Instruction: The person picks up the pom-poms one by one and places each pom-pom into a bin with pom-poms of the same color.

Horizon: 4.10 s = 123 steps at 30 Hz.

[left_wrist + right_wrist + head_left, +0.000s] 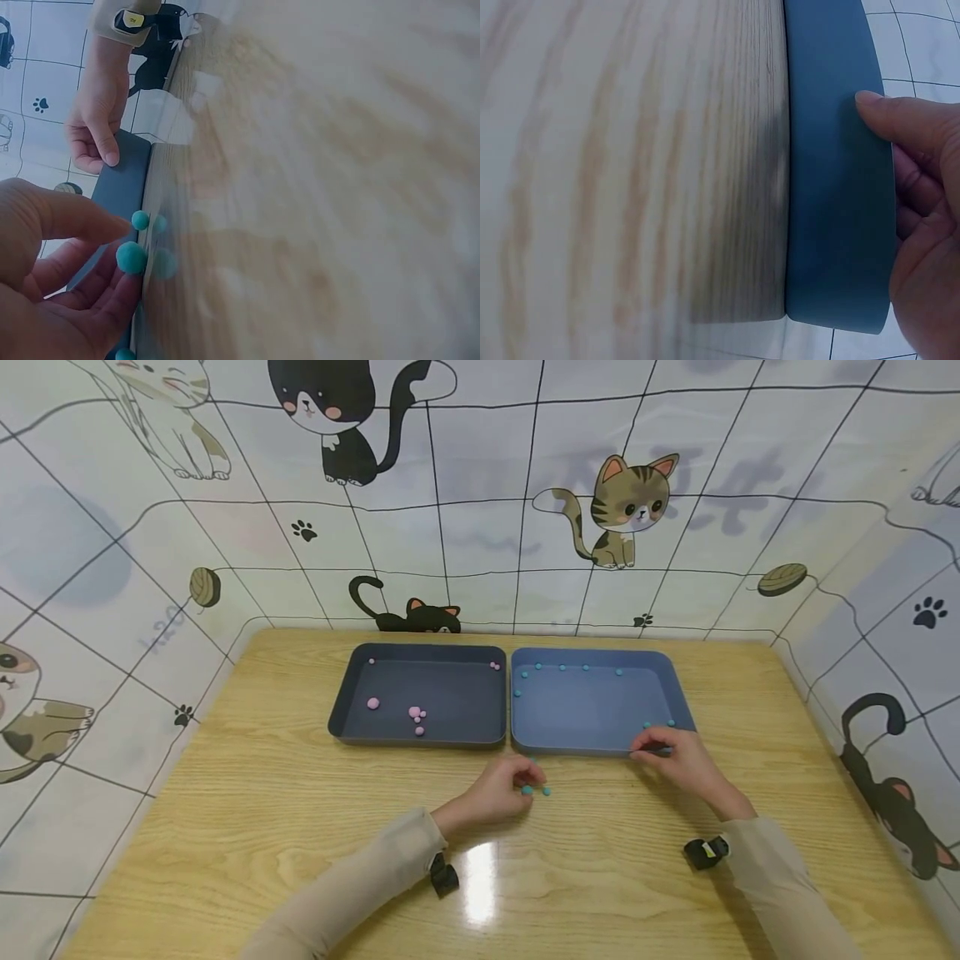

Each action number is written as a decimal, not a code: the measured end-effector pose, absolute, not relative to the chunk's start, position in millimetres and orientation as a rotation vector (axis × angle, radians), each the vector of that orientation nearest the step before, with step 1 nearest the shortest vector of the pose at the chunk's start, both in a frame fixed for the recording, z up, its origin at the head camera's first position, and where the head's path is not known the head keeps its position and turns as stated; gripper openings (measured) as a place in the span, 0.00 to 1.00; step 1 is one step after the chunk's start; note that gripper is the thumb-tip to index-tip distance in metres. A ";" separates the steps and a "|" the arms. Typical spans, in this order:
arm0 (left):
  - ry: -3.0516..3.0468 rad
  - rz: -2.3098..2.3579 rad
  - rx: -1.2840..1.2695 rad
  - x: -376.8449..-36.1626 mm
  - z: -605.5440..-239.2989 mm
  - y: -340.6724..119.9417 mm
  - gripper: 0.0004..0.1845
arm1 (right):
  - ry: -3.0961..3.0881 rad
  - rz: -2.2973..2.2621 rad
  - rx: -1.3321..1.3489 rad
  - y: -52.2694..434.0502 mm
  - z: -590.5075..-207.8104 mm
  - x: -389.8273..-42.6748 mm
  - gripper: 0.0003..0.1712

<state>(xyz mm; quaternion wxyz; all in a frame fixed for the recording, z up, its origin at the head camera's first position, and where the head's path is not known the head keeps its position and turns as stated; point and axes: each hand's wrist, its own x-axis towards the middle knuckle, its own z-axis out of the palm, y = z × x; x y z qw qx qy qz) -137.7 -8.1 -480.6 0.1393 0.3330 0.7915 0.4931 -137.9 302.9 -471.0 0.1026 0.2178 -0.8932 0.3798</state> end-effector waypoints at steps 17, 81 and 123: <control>2.349 1.380 0.981 -140.0 -482.8 -4.5 0.15 | -2.642 1.148 0.644 304.4 -472.5 -138.0 0.12; 2.239 1.795 0.494 -226.4 -448.6 60.4 0.09 | -2.746 1.147 0.595 303.6 -467.9 -139.0 0.07; 2.394 1.837 0.732 -177.4 -448.3 3.4 0.04 | -2.722 1.171 0.611 305.8 -469.4 -139.8 0.07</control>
